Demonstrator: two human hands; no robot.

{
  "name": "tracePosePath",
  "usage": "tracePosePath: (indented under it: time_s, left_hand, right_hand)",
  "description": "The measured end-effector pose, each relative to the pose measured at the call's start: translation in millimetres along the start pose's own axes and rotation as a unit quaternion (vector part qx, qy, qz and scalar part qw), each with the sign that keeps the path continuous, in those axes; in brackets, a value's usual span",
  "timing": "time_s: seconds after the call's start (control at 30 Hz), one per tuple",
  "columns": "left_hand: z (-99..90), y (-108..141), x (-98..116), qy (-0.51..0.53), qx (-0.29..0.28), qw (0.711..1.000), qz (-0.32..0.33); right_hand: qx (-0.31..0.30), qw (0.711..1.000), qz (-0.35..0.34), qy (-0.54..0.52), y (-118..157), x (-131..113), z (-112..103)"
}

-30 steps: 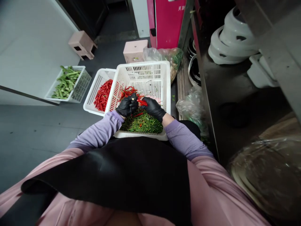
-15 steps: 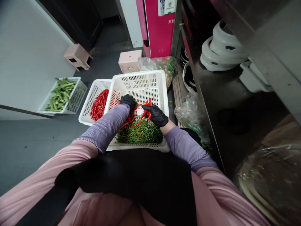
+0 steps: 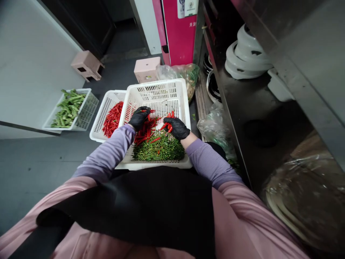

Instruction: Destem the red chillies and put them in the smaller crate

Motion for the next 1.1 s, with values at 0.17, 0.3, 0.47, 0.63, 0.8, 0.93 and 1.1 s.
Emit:
tracePosePath:
  time_s: [0.17, 0.3, 0.47, 0.63, 0.8, 0.93, 1.1]
  left_hand:
    - [25.2, 59, 18, 0.285, -0.059, 0.955, 0.049]
    - [54.1, 87, 33, 0.336, -0.067, 0.938, 0.046]
    - [57.0, 100, 46, 0.408, -0.123, 0.904, -0.019]
    - [36.8, 106, 44, 0.419, -0.191, 0.882, -0.103]
    - [33.3, 107, 47, 0.390, -0.203, 0.888, -0.133]
    - [33.5, 112, 62, 0.361, -0.226, 0.892, -0.152]
    - [37.9, 119, 72, 0.336, -0.206, 0.907, -0.150]
  right_hand:
    - [-0.071, 0.995, 0.031, -0.069, 4, 8, 15]
    - [-0.141, 0.986, -0.010, -0.090, 10, 3, 27]
    - [-0.151, 0.985, -0.020, -0.075, 18, -8, 27]
    - [-0.195, 0.979, -0.046, -0.041, 19, -15, 20]
    - [-0.207, 0.977, -0.057, -0.006, 16, -16, 15]
    - [-0.184, 0.981, -0.052, 0.016, 16, -15, 13]
    - [-0.137, 0.989, -0.053, 0.024, 10, -5, 10]
Point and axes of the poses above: each hand's wrist, its own y-axis away from the middle knuckle, its own z-axis out of the palm, x = y × z, the point moved 4 cm from there along -y, towards the middle knuckle
